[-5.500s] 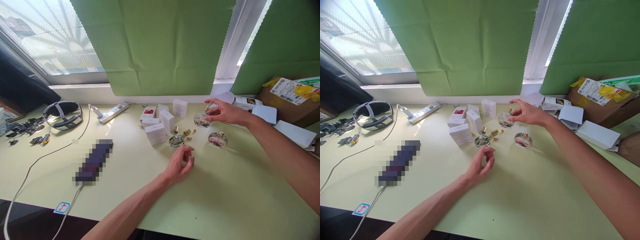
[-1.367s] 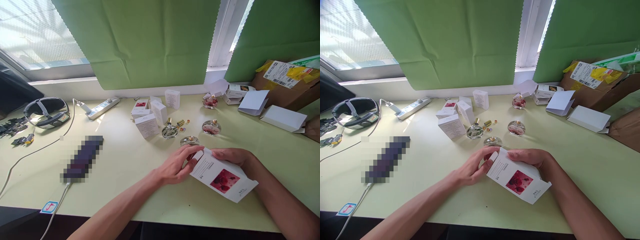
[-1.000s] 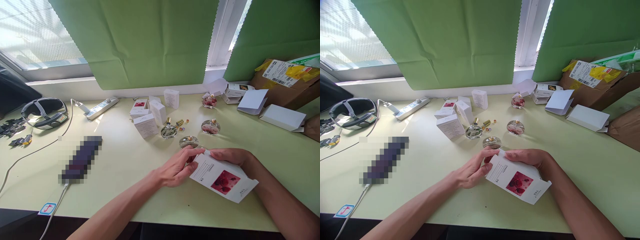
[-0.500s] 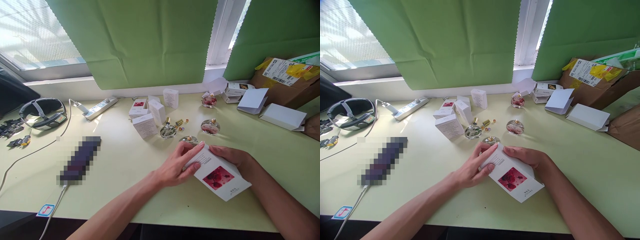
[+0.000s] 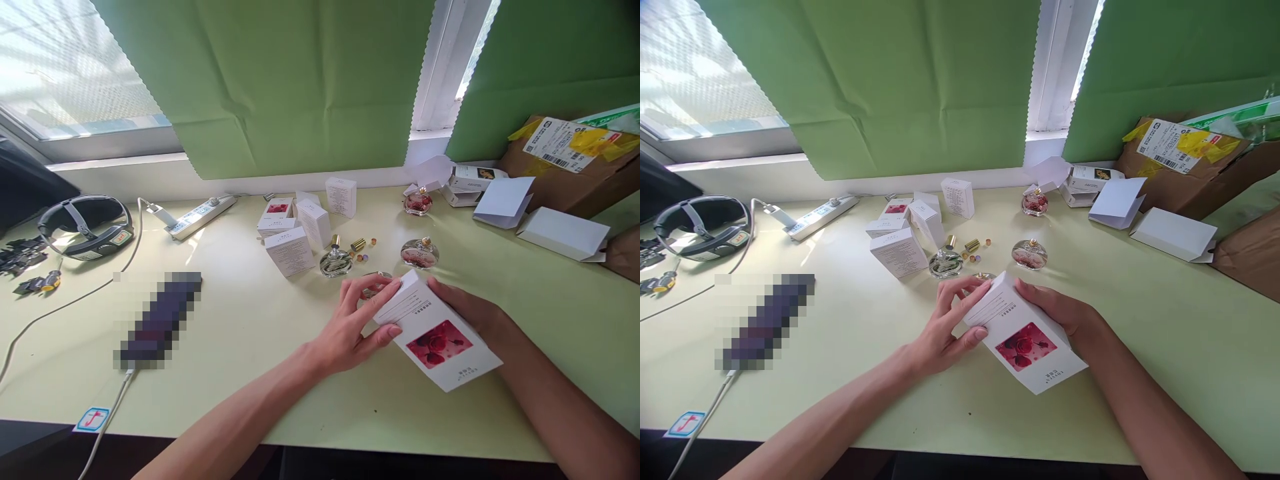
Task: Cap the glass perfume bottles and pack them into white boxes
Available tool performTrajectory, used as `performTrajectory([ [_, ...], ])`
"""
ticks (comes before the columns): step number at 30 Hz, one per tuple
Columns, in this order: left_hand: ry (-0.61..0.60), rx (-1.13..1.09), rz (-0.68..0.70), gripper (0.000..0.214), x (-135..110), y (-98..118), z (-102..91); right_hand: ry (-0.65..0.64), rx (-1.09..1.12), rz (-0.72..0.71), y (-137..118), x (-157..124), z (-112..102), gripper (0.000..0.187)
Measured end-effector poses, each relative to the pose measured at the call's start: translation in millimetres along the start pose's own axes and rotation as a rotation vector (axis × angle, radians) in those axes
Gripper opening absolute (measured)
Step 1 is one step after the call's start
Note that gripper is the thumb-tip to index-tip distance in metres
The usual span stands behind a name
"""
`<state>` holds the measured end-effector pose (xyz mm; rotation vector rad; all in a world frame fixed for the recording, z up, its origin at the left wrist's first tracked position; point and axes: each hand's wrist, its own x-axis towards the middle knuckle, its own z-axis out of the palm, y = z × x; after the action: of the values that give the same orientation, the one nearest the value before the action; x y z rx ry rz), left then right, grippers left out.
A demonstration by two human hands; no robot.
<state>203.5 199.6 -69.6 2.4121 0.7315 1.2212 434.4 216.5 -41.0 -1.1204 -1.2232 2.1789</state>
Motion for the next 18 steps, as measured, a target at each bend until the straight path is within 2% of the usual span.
performTrajectory([
  [3,-0.051,0.044,0.042,0.066,-1,1,-0.2,-0.02,0.132,0.103,1,-10,-7,0.066],
  [5,-0.02,0.081,0.071,0.076,-1,0,-0.2,0.037,0.197,0.061,0,-23,-20,0.074],
  [6,0.028,0.1,0.062,0.076,-1,0,-0.3,0.1,0.229,-0.022,-2,-30,-28,0.082],
  [8,0.157,0.143,-0.028,0.064,0,-4,-0.9,0.308,0.23,-0.235,-10,-44,-50,0.102],
  [10,0.234,0.175,-0.176,0.054,1,-10,-1.7,0.582,0.15,-0.363,-19,-49,-74,0.103],
  [11,0.234,0.186,-0.25,0.053,2,-13,-2.0,0.667,0.095,-0.42,-23,-47,-87,0.098],
  [13,0.165,0.2,-0.374,0.054,3,-19,-2.5,0.823,-0.057,-0.548,-25,-37,-110,0.08],
  [15,0.061,0.207,-0.468,0.049,4,-22,-2.6,1.077,-0.176,-0.504,-21,-22,-130,0.072],
  [17,-0.017,0.205,-0.524,0.039,5,-24,-2.6,1.245,-0.226,-0.479,-12,-9,-143,0.061],
  [18,-0.041,0.198,-0.54,0.034,5,-24,-2.6,1.335,-0.262,-0.49,-9,-5,-147,0.064],
])
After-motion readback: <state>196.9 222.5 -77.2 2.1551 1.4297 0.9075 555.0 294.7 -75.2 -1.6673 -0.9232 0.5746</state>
